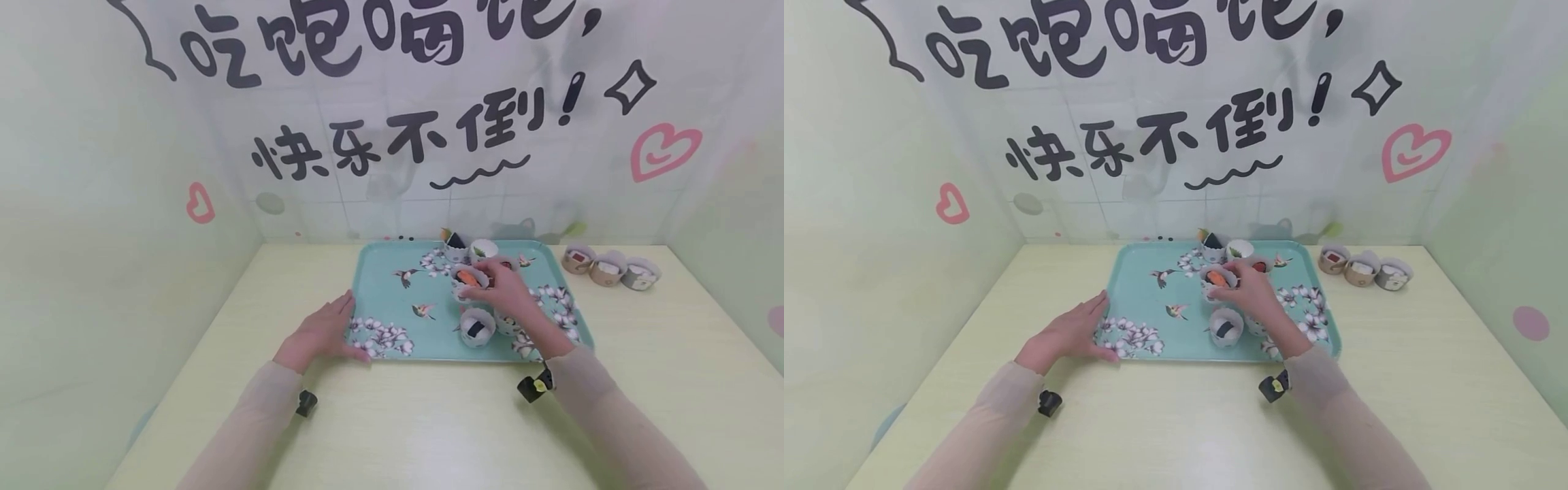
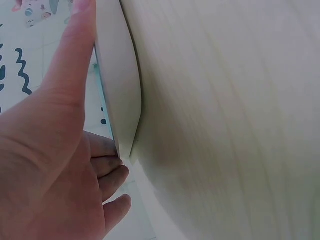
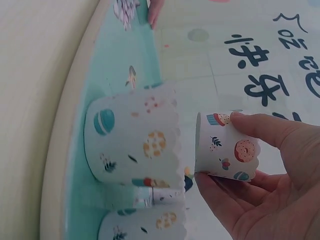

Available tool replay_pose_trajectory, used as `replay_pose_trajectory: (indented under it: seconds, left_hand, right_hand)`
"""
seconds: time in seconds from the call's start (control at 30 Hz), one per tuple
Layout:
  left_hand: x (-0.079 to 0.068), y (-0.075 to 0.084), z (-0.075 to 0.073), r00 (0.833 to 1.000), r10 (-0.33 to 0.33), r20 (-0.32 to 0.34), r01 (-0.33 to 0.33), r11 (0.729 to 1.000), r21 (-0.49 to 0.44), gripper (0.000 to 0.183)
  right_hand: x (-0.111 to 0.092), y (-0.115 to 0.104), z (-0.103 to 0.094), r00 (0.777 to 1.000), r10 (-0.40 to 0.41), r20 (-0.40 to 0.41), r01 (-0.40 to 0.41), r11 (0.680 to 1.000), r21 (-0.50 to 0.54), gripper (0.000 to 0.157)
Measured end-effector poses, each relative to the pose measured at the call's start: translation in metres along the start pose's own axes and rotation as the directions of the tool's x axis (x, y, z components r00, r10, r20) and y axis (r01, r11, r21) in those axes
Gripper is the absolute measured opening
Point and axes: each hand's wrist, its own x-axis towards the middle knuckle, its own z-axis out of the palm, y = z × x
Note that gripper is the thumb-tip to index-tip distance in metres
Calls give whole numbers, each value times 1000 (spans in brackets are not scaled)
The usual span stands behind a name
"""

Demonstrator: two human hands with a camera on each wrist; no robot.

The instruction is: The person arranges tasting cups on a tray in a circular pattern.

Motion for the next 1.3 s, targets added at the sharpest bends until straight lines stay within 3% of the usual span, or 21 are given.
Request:
replay_pose_trajectory:
  seconds: [0.47, 0.6, 0.87, 1.3]
  left_hand:
    - [4, -2, 3, 1000, -10, 8, 10, 1000, -12, 134]
    - [4, -2, 3, 1000, -8, 6, 8, 1000, -14, 134]
    - [4, -1, 3, 1000, -2, 7, 2, 1000, -11, 134]
    - [1, -1, 1, 1000, -8, 6, 8, 1000, -17, 134]
  right_hand:
    - [-2, -8, 29, 997, -42, 69, 46, 997, -57, 63]
    - [-3, -6, 34, 993, -73, 95, 84, 989, -119, 59]
    - [-3, -5, 39, 985, -79, 154, 107, 978, -177, 47]
    - [-5, -9, 39, 967, -77, 242, 140, 957, -255, 54]
